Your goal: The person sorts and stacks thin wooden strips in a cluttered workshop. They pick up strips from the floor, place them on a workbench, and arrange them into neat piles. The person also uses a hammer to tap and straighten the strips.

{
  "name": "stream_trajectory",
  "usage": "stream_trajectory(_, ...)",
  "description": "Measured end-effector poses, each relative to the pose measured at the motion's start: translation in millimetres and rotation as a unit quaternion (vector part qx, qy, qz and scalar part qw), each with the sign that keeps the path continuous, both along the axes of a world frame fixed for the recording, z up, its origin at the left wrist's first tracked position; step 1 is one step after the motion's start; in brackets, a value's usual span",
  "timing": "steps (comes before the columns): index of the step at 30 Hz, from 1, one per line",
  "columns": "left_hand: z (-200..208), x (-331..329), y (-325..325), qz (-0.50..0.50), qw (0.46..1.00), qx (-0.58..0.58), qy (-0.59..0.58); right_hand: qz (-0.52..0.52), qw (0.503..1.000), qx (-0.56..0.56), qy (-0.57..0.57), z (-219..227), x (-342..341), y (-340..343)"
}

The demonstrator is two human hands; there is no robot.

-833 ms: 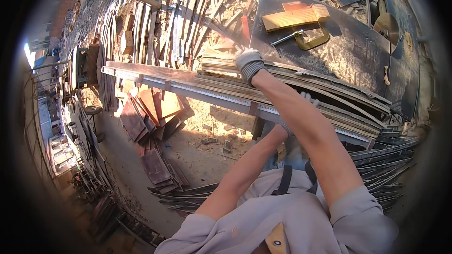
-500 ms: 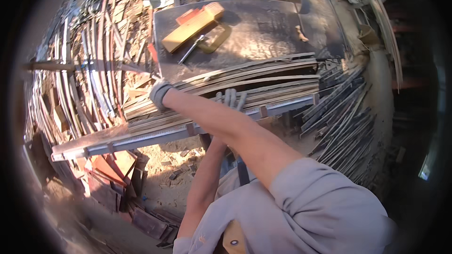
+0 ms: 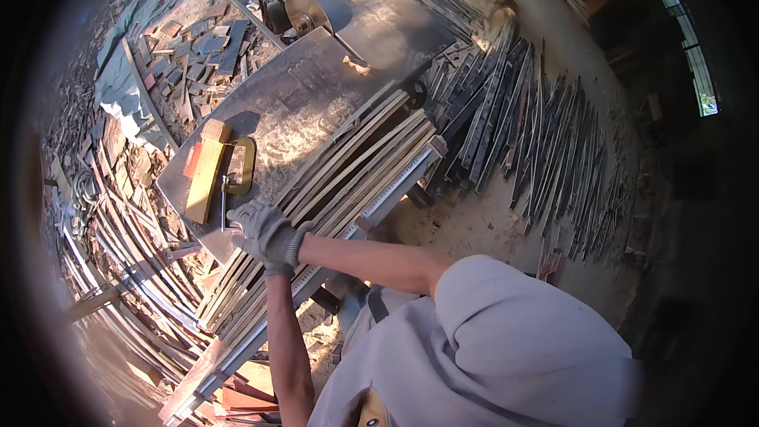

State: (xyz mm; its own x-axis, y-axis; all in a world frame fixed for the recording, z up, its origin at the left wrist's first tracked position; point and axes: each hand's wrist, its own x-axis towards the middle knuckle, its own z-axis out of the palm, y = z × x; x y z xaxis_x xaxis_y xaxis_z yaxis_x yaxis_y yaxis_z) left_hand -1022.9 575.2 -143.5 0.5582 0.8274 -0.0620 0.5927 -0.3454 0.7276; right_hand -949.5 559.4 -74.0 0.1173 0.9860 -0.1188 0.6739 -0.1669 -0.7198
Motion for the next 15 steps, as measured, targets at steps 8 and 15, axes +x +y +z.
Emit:
stream_trajectory(8, 30, 67, -17, -0.14, 0.946, 0.052, 0.288, -0.481, 0.827, -0.277, -0.094, -59, 420, -217)
stream_trajectory(15, 42, 73, -41, -0.17, 0.905, 0.028, 0.389, -0.408, 0.824, -0.391, 0.015, -102, 440, -193)
